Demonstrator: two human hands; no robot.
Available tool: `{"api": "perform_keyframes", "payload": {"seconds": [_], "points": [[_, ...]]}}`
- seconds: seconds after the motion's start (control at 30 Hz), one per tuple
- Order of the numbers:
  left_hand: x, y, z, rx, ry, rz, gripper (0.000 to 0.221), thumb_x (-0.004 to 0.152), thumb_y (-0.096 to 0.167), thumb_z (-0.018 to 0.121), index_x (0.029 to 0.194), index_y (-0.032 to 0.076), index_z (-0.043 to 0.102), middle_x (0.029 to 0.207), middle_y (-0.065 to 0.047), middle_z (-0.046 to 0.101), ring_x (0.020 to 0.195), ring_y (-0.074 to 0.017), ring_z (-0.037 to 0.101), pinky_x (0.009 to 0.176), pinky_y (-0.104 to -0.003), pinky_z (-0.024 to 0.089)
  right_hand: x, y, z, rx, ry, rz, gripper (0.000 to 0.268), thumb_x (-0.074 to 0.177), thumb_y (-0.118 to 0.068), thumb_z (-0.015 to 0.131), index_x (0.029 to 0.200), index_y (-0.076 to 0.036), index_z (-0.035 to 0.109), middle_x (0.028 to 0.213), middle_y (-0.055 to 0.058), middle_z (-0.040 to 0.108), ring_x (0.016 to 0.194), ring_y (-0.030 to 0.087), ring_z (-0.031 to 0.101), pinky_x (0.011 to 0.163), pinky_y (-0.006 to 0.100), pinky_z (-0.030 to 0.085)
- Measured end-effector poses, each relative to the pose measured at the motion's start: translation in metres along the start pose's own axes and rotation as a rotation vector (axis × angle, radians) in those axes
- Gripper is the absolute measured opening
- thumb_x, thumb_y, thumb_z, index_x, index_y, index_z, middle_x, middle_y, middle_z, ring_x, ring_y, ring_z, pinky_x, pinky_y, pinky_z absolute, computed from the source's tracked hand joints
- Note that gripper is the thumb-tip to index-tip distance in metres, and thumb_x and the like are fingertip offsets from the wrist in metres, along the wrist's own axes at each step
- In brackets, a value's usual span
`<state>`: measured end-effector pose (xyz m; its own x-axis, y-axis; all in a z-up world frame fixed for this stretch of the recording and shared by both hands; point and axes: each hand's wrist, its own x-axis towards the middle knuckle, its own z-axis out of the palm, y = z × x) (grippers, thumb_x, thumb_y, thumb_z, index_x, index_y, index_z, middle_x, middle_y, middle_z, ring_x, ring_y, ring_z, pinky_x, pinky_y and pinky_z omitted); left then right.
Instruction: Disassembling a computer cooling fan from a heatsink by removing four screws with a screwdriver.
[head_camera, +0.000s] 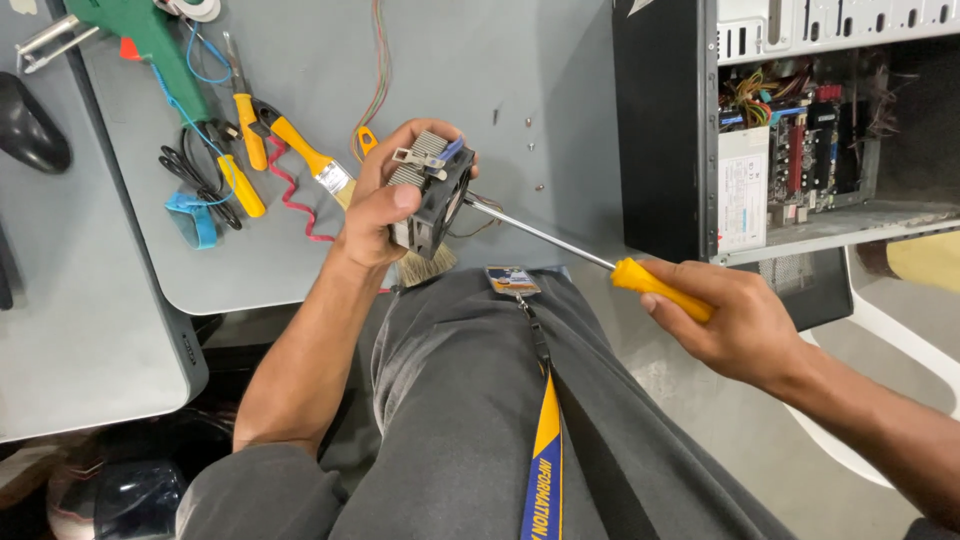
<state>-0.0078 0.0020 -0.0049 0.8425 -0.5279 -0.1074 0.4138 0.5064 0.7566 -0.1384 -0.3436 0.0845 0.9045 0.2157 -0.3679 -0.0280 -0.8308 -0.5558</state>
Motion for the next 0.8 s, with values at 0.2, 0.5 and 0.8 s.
{"api": "perform_keyframes", "payload": {"seconds": [0.2,0.5,0.8], "points": [[0.002,-0.003,-0.002,0.062,0.022,0.010,0.072,0.073,0.048,0.080,0.126,0.004,0.058,0.105,-0.016,0.072,0.085,-0.0151,0.067,0.063,-0.025,0.051,0.000,0.007,0.004,-0.150,0.075,-0.184,0.043,0.095,-0.027,0.069,0.133,-0.008,0.069,0.088,0.004,0.070,0.061,0.020,0.060,0.055,0.035,0.050],[0.002,-0.024,-0.023,-0.032,0.028,-0.063,0.073,0.075,0.050,0.081,0.126,0.003,0.059,0.105,-0.017,0.071,0.096,-0.0243,0.070,0.077,-0.032,0.056,0.011,-0.005,-0.025,-0.306,0.047,-0.240,0.044,0.091,-0.032,0.074,0.133,-0.018,0.070,0.090,0.001,0.069,0.066,0.023,0.064,0.058,0.039,0.052],[0.035,-0.079,-0.034,-0.342,0.577,-0.163,0.052,0.087,0.054,0.064,0.101,0.003,0.063,0.089,-0.014,0.070,0.076,-0.0233,0.070,0.058,-0.035,0.057,0.008,-0.008,-0.032,0.043,-0.075,0.457,0.040,0.090,-0.032,0.069,0.127,-0.018,0.075,0.095,0.004,0.073,0.080,0.019,0.064,0.071,0.033,0.047]]}}
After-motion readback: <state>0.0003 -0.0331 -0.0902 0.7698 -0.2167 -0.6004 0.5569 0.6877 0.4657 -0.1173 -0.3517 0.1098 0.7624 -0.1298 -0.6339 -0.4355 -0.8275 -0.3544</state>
